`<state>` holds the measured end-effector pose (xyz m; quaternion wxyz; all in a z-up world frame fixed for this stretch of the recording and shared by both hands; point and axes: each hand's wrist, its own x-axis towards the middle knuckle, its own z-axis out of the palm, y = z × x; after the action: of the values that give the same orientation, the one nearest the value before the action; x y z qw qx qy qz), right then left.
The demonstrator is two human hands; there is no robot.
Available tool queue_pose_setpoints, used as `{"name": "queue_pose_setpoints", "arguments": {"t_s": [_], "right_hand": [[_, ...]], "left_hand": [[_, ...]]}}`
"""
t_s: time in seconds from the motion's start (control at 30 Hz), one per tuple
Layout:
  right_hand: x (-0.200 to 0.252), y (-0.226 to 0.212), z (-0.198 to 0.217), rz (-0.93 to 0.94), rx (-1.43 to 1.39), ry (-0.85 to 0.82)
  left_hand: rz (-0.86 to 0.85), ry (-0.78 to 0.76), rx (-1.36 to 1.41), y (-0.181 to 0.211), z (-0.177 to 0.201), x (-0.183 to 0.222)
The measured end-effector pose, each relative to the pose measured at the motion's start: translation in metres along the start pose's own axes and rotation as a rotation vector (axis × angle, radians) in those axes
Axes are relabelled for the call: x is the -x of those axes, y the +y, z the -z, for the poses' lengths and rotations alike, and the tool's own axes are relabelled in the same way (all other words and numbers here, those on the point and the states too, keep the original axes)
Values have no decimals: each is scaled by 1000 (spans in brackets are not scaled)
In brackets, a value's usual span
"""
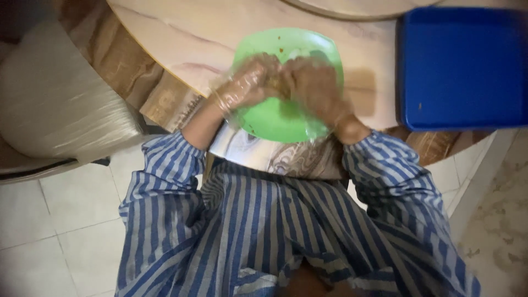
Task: A person wearing plastic gloves is kneading a small ball of dough on a green plate.
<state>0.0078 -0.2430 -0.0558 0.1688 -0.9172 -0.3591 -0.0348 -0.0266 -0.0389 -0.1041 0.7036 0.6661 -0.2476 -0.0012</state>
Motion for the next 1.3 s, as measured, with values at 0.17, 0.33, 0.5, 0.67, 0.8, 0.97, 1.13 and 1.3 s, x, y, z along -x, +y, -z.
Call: {"name": "queue_pose_setpoints", "arguments": {"t_s": [0.17,0.33,0.5,0.67,0.8,0.97,1.13,1.3], "right_hand": [[4,1,89,176,-326,-202],[11,-25,109,-62,-424,-303],[3,-8,60,-19,-142,-319],[8,15,21,185,-142,-135],[4,27,6,264,-188,-42],[-2,31,5,321,-244,31],[-9,9,55,220,-158,-163],[-7,-10,122,63,-267,-392]], "left_hand": [[491,-232,-772,92,1,-18],[106,-197,-677,54,14,-2],[96,-221,-642,35,7,-11],[-56,-220,-735,17,7,-23],[166,-214,-810,2,7,-15],[-11,-27,-784,-5,4,-15],[-99,-48,-788,3,13,-15],[7,-135,-693,46,24,-6]]}}
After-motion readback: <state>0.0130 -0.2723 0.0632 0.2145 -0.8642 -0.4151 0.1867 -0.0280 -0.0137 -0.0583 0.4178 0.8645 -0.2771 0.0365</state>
